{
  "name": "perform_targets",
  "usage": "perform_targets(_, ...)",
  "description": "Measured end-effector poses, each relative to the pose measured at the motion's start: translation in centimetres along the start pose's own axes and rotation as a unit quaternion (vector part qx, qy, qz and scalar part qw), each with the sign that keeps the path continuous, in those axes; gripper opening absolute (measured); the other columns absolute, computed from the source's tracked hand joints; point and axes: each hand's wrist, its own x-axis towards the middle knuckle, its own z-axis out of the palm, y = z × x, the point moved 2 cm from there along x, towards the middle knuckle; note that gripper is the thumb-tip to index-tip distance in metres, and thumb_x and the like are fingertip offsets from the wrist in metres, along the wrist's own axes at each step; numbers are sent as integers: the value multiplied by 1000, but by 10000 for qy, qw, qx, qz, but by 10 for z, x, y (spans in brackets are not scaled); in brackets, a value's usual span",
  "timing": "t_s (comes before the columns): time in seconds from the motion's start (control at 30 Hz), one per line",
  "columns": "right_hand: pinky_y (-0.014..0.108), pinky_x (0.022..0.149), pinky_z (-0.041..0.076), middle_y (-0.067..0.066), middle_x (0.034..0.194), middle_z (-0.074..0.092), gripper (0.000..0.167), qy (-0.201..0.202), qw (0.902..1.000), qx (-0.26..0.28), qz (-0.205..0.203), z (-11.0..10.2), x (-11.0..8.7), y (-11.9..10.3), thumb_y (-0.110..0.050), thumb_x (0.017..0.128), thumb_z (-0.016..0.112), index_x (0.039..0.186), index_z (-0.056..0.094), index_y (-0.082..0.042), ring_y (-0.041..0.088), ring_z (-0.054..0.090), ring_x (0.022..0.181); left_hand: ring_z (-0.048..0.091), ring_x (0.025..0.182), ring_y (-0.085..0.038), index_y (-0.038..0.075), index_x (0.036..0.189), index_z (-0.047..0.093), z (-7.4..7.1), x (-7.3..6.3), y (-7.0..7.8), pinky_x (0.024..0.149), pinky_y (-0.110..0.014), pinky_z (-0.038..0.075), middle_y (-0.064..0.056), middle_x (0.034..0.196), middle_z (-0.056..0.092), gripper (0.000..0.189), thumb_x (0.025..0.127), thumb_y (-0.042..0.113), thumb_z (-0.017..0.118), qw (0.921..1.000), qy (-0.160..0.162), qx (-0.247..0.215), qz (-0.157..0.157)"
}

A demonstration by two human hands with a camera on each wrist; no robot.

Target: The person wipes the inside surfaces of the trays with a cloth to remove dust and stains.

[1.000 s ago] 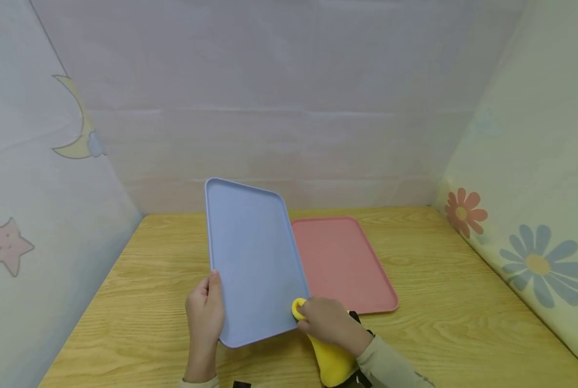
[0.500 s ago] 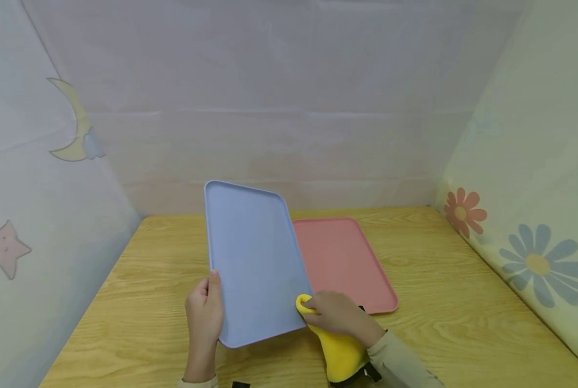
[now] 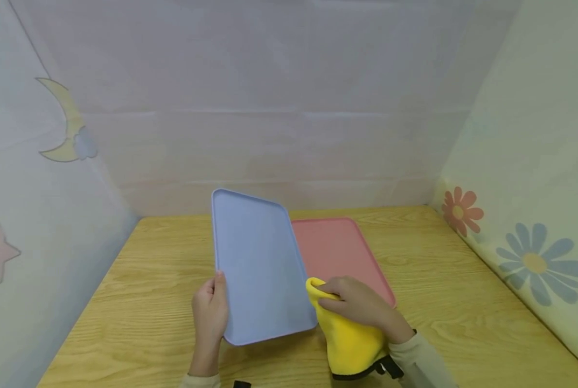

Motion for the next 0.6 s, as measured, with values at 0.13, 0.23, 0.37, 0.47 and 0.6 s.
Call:
perform_targets(0.13,22,55,40,-8,69,48,19,-21,9998,185,-86,-4,-3,-1,-21,89,54,90,64,-5,3,41,57,42,49,-13,-8,71,58,4,7,-3,44,-26,36,-5,54,46,40,95,20,42,9998,-102,112,-88)
perform_targets(0.23,22,55,41,-8,70,50,20,-25,9995,272,-172,-4,-5,-1,-21,90,53,91,65,-5,3,43,58,42,49,-14,-6,70,57,8,12,-4,45,-27,36,-3,54,44,41,95,21,41,9995,-219,65,-207)
perform_targets(0.37,22,55,41,-8,70,50,20,-60,9991,366,-225,-3,-6,-1,-22,90,53,90,65,-5,2,44,58,41,48,-14,-4,66,55,14,19,-6,44,-26,36,-2,52,43,41,95,21,42,9988,-313,-71,-357)
perform_targets(0.47,22,55,42,-9,71,50,20,-62,9989,375,-272,-2,-7,0,-21,90,53,90,65,-5,2,45,59,41,47,-13,-4,64,53,18,23,-9,44,-26,36,-2,52,43,42,95,21,42,9985,-334,-68,-418)
perform_targets(0.6,22,57,42,-8,74,52,19,-42,9990,351,-291,-1,-8,0,-20,90,54,91,66,-5,2,45,62,43,49,-13,-8,69,58,22,27,-13,45,-28,37,-4,54,48,43,95,22,41,9983,-325,-58,-471)
